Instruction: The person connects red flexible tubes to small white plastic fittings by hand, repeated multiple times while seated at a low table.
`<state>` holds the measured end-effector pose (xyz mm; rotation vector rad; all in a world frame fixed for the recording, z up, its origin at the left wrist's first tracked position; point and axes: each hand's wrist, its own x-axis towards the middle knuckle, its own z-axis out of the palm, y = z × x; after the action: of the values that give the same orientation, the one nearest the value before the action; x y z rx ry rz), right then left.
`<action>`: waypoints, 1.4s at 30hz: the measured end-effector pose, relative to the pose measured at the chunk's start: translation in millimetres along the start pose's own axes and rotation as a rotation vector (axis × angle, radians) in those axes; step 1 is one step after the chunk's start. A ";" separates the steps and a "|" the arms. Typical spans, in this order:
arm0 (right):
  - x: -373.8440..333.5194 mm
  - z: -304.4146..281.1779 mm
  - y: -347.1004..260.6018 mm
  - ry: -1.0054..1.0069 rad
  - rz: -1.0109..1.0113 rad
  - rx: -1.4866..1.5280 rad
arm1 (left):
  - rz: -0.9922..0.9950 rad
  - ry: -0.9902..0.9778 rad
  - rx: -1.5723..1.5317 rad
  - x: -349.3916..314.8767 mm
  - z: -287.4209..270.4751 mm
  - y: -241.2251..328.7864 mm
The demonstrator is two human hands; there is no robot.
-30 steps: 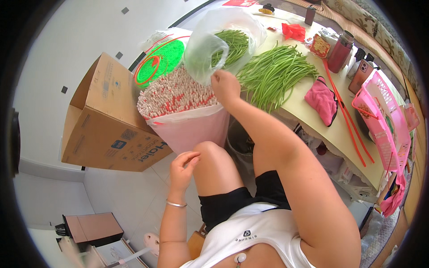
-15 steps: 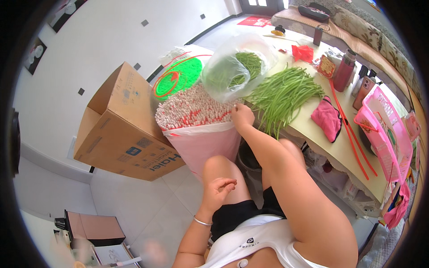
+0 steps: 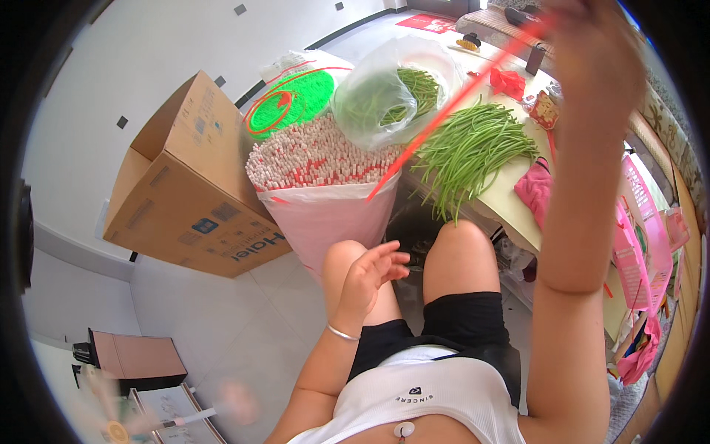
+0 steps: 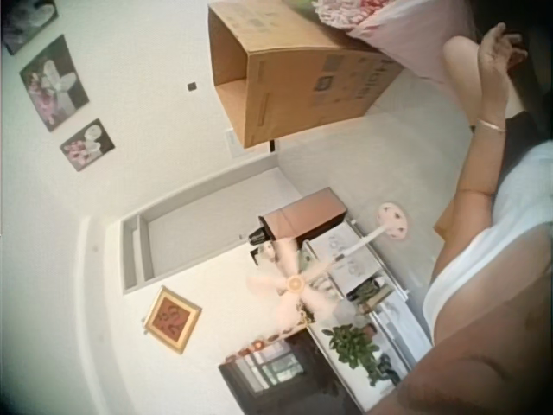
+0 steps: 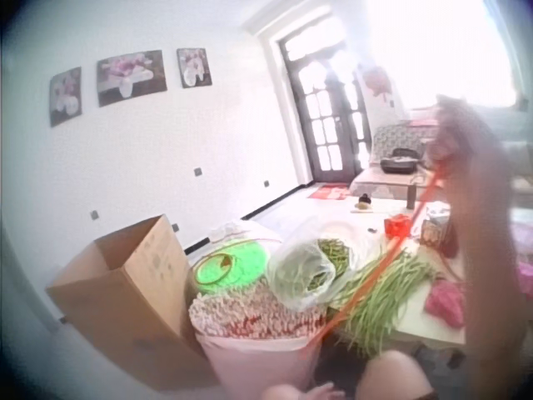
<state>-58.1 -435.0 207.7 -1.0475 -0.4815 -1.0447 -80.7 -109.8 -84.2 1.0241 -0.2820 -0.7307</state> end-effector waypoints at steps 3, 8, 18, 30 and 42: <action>-16.9 -101.1 -58.7 0.008 0.077 0.308 | -0.019 -0.065 -0.334 19.2 -0.7 -10.4; -114.1 -263.5 -75.4 0.488 0.167 0.394 | 0.267 0.051 -0.570 24.6 4.0 5.1; -255.5 -286.8 -9.8 1.052 0.198 0.780 | 0.548 -0.101 -0.649 17.0 -20.4 16.5; -217.6 -96.1 -48.0 -0.321 0.346 0.373 | 0.539 -0.930 0.031 -32.0 -5.3 126.7; -282.1 -3.3 -30.4 -1.248 0.495 -0.810 | 0.315 -0.206 1.019 -73.2 44.6 56.3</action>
<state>-215.4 -309.7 7.5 -2.3913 -0.7299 0.0297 -134.6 -73.3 -5.1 1.8038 -1.0380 -0.3764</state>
